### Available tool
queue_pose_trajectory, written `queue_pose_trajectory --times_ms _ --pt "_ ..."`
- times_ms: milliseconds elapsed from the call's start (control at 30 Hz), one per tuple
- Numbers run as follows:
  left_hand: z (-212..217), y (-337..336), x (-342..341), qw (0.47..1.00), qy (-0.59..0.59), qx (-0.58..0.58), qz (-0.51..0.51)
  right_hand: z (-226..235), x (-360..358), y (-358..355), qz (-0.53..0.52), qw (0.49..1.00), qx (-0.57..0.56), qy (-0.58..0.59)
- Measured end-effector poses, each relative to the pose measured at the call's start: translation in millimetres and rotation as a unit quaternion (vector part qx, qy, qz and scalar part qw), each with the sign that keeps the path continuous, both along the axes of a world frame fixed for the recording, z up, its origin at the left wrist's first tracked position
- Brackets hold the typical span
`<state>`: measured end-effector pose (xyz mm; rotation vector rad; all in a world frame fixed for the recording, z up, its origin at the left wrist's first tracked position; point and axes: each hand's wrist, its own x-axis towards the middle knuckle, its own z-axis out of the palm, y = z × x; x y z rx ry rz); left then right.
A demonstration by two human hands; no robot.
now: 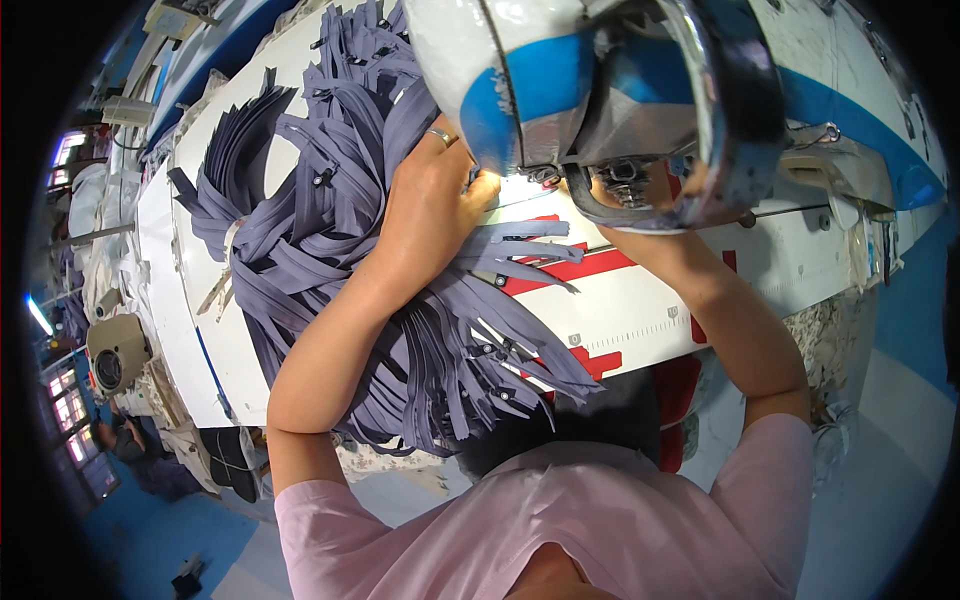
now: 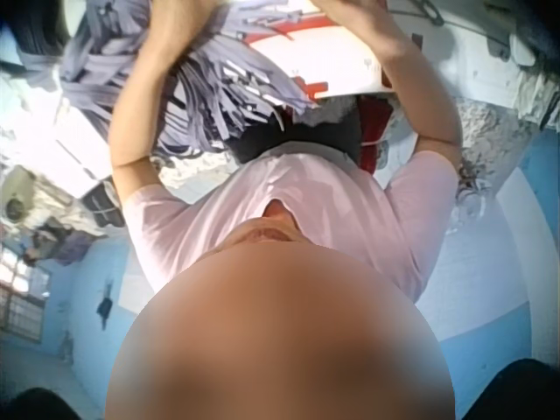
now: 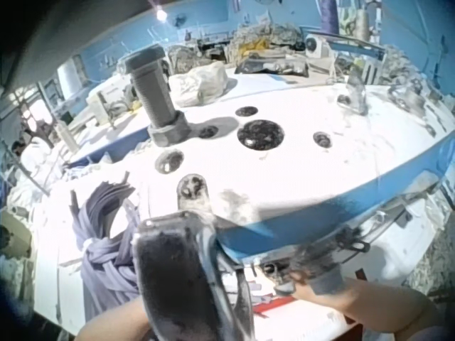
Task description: Sewing small white fabric tabs onto the ends of grey fabric strips using an industrial sewing machine.
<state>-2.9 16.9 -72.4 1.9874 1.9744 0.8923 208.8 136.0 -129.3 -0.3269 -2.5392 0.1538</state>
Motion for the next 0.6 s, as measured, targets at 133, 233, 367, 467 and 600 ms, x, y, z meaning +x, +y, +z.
queue_pose_trajectory --times_ms 133,233,367,467,600 --pt "1.4 -2.4 3.9 1.000 -0.007 -0.004 0.014 0.5 -1.4 -2.7 0.009 0.996 -0.057 0.064" --pt "2.2 -2.1 3.5 1.000 0.000 -0.001 0.006 2.7 -0.7 -2.9 0.004 0.997 -0.026 0.067" --pt "2.0 -2.0 3.1 1.000 0.016 0.000 0.003 4.4 1.2 -0.3 0.023 0.997 0.031 0.068" --pt "2.2 -2.7 3.5 1.000 0.009 -0.001 0.005 3.1 1.4 -0.7 0.029 0.997 0.050 0.050" --pt "1.8 -2.6 3.6 1.000 0.009 0.017 0.003 0.0 -1.6 -3.8 -0.001 0.997 -0.020 0.069"
